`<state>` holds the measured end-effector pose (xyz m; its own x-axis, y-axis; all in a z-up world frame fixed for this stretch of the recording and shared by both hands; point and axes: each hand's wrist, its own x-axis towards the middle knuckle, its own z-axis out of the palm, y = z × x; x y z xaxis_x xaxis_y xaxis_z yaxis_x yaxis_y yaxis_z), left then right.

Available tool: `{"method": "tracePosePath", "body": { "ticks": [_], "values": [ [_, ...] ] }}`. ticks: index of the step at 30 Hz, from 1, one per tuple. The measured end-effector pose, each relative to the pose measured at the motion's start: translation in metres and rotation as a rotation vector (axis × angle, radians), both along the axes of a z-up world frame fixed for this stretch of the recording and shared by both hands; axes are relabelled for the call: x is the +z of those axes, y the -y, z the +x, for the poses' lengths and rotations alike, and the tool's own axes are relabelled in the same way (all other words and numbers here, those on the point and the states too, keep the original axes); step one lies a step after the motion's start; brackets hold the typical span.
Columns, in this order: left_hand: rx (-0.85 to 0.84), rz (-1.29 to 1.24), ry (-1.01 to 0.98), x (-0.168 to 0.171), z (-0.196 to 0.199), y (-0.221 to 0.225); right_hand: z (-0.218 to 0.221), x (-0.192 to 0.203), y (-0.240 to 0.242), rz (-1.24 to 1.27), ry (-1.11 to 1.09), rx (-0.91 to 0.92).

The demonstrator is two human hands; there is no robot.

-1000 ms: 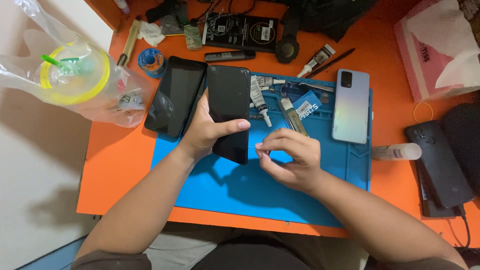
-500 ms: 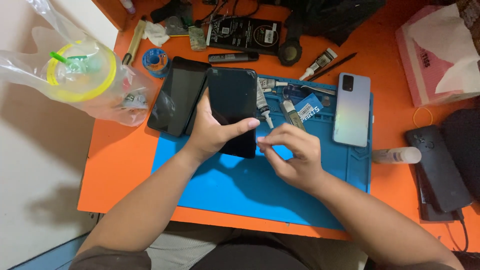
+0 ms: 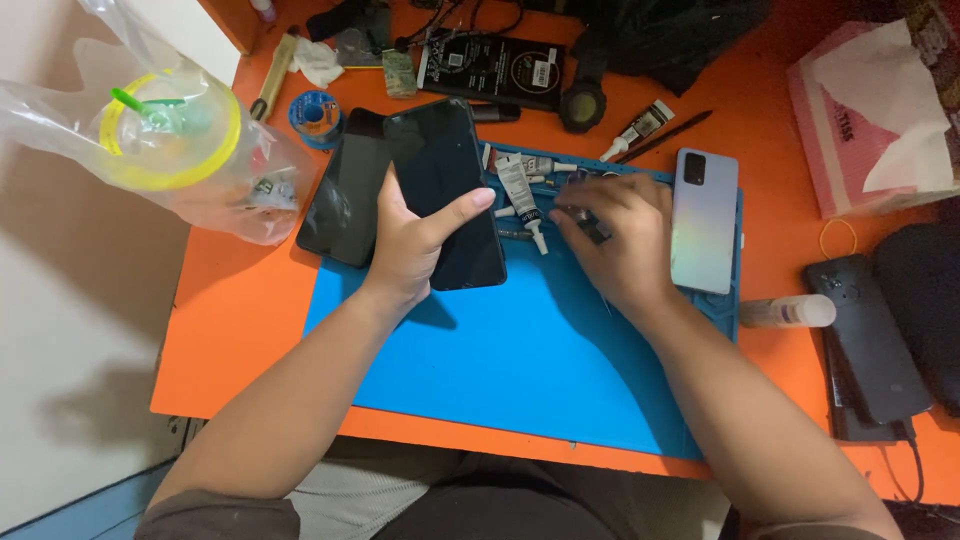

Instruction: Disassembling a mobile phone to access internal components for repair.

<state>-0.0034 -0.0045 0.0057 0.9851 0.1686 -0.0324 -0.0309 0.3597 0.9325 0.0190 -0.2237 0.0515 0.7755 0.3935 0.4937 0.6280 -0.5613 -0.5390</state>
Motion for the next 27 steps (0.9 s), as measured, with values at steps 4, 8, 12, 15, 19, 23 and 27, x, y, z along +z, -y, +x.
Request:
{"method": "tracePosePath", "body": {
  "ticks": [4,8,12,15,19,23,27],
  "values": [
    [-0.009,0.02,0.106,0.0,0.002,0.002,0.004,-0.041,0.01,-0.007,0.255,0.018],
    [-0.01,0.113,0.155,-0.004,0.002,0.002,-0.023,-0.051,-0.011,0.311,-0.146,0.193],
    [-0.018,0.183,0.144,-0.006,0.002,0.002,-0.03,-0.045,-0.016,0.426,-0.294,0.284],
    [-0.007,0.28,0.192,-0.002,-0.001,0.006,-0.028,-0.041,-0.013,0.429,-0.333,0.27],
    [-0.022,0.344,0.205,0.005,-0.003,0.008,-0.025,-0.049,-0.012,0.396,-0.374,0.279],
    [-0.035,0.398,0.237,-0.004,-0.006,0.012,-0.024,-0.063,-0.012,0.318,-0.414,0.299],
    [-0.065,0.387,0.237,-0.002,-0.007,0.015,-0.023,-0.071,-0.006,0.151,-0.422,0.348]
  ]
}}
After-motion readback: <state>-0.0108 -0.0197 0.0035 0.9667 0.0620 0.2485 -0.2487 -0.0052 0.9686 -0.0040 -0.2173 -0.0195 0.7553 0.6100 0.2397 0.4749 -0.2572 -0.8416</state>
